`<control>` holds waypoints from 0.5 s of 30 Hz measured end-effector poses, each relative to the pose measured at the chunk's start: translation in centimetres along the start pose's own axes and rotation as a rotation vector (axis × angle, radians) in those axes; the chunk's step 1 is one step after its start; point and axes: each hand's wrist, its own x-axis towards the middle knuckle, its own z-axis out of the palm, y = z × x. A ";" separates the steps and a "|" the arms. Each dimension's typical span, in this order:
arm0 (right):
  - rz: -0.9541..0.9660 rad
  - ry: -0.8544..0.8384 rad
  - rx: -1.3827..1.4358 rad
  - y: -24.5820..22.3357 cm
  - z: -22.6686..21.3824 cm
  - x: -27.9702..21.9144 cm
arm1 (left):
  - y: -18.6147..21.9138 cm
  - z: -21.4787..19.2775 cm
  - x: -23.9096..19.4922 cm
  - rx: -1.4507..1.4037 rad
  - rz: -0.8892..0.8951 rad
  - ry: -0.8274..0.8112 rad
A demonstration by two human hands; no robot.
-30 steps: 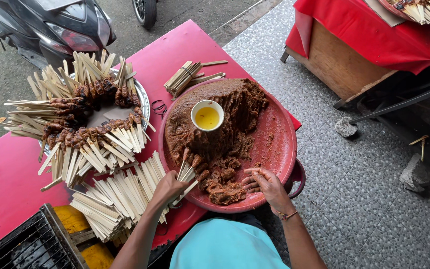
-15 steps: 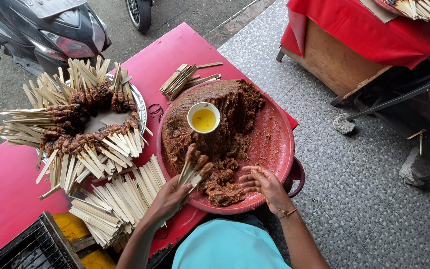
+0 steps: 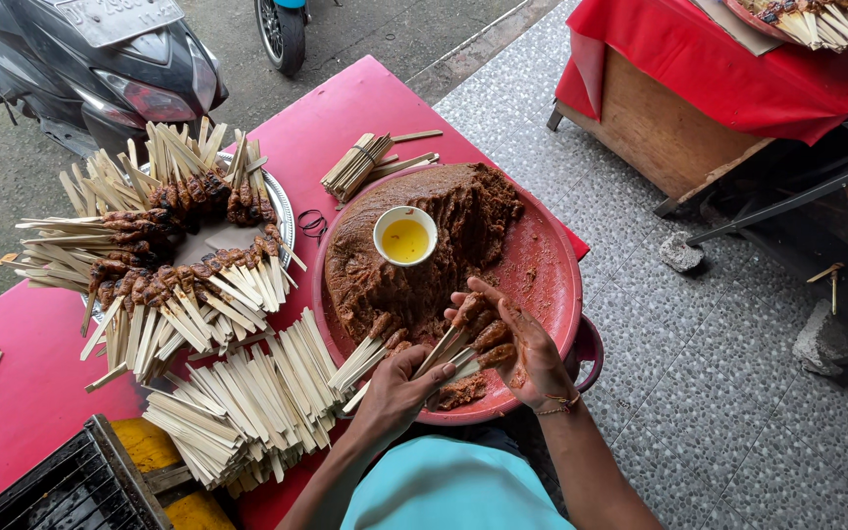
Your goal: The person prepares satay by taking meat paste from a tray, forming it around bamboo skewers by hand, and then placing the prepared skewers onto a grill to cook, turning them occasionally.
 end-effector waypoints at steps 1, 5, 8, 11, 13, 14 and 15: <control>-0.013 -0.019 -0.044 -0.1 0.2 -0.2 | 0.1 0.0 0.0 0.001 0.044 0.016; 0.004 0.042 0.025 0.0 0.4 -0.2 | 0.8 0.3 -0.1 -0.146 0.015 -0.081; 0.033 0.101 0.041 0.1 0.0 0.1 | 2.1 0.2 -1.0 -0.191 -0.003 -0.064; -0.079 0.090 0.032 0.1 -1.3 1.4 | 0.1 -0.4 -0.4 -0.439 0.334 0.216; -0.134 0.129 0.005 -0.6 0.9 1.3 | 0.9 0.6 -0.6 -0.460 0.388 0.352; -0.194 0.170 -0.022 -0.9 2.1 1.4 | 1.3 0.9 -0.7 -0.478 0.442 0.484; -0.182 0.160 -0.027 -0.8 3.1 1.6 | 1.5 1.2 -0.7 -0.484 0.442 0.499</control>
